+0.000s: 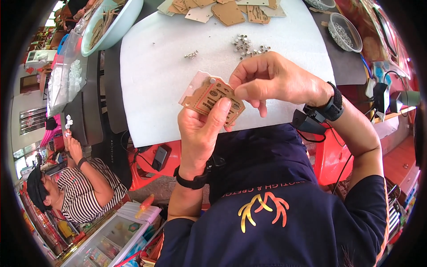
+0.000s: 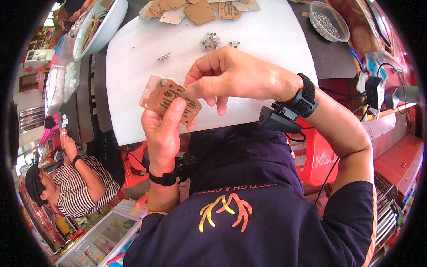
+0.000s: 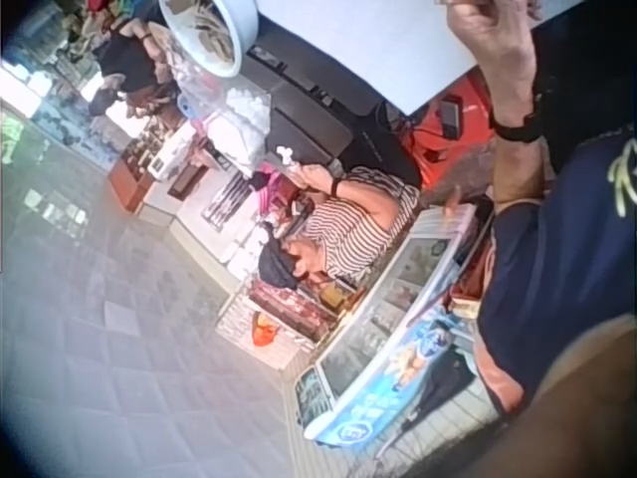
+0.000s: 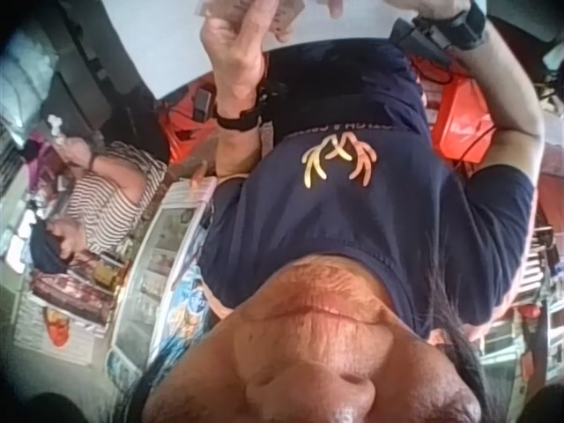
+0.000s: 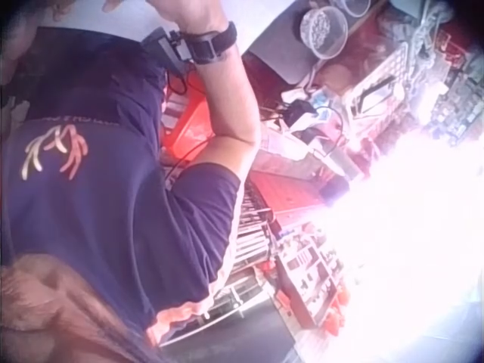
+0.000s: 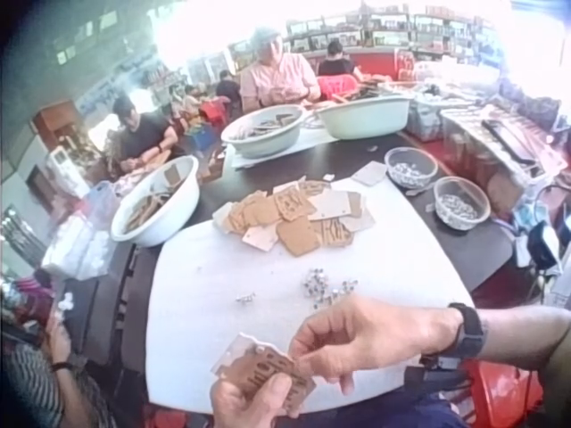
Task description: The recorder is inserting metal rivets into small leather tags.
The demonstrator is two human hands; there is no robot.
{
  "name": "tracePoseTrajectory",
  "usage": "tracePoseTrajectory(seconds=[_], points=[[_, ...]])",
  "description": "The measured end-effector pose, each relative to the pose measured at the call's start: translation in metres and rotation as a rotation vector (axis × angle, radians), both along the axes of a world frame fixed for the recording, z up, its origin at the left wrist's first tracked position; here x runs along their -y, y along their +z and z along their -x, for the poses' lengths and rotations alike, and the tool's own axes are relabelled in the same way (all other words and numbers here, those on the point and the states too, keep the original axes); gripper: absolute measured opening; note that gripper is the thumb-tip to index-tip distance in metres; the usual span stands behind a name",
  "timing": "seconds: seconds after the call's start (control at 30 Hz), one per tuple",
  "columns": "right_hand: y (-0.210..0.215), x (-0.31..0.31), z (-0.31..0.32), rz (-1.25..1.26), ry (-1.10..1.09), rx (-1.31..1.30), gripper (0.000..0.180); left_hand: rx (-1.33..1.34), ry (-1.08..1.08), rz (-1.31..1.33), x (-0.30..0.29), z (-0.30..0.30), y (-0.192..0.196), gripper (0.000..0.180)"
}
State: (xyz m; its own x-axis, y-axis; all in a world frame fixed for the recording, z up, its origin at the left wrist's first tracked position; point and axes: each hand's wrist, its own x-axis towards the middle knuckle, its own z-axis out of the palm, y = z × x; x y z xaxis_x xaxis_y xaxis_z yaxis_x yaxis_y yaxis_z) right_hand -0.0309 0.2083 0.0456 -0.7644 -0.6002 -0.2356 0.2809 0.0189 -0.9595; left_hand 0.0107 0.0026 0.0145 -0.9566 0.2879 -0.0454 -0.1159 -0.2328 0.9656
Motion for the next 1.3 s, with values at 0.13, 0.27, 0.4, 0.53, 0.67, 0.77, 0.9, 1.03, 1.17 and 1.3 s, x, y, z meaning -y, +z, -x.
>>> tracePoseTrajectory(seconds=[0.13,0.27,0.4,0.53,0.67,0.77,0.9,1.03,1.17,1.3], points=[[-0.008,0.002,-0.002,0.003,-0.02,-0.04,0.02,-0.023,-0.008,0.006,-0.002,0.001,-0.002,0.029],[-0.011,0.001,-0.003,-0.035,-0.054,-0.126,0.017,-0.036,-0.008,0.014,-0.005,0.0,-0.004,0.028],[-0.01,-0.003,-0.001,-0.072,-0.034,-0.185,0.018,-0.023,-0.015,0.002,-0.006,0.001,-0.003,0.028],[-0.011,-0.004,-0.001,-0.033,-0.023,-0.133,0.02,0.023,-0.026,0.007,-0.005,0.004,-0.005,0.029],[-0.013,-0.005,-0.003,0.141,-0.042,0.064,0.028,0.05,0.05,-0.058,-0.008,0.007,-0.005,0.031],[-0.019,-0.006,-0.005,0.271,-0.043,0.169,0.03,0.019,0.019,-0.086,-0.005,0.01,-0.008,0.034],[-0.025,-0.005,-0.004,0.378,-0.024,0.274,0.026,0.029,0.016,-0.066,-0.004,0.011,-0.01,0.043],[-0.028,-0.002,-0.007,0.4,-0.04,0.264,0.024,-0.003,0.041,-0.034,-0.007,0.01,-0.013,0.052],[-0.027,0.003,-0.011,0.322,-0.152,0.157,0.024,0.066,0.009,-0.084,-0.011,0.013,-0.006,0.058],[-0.026,0.009,-0.011,0.115,-0.231,0.006,0.024,0.091,-0.025,-0.068,-0.014,0.009,-0.002,0.061]])
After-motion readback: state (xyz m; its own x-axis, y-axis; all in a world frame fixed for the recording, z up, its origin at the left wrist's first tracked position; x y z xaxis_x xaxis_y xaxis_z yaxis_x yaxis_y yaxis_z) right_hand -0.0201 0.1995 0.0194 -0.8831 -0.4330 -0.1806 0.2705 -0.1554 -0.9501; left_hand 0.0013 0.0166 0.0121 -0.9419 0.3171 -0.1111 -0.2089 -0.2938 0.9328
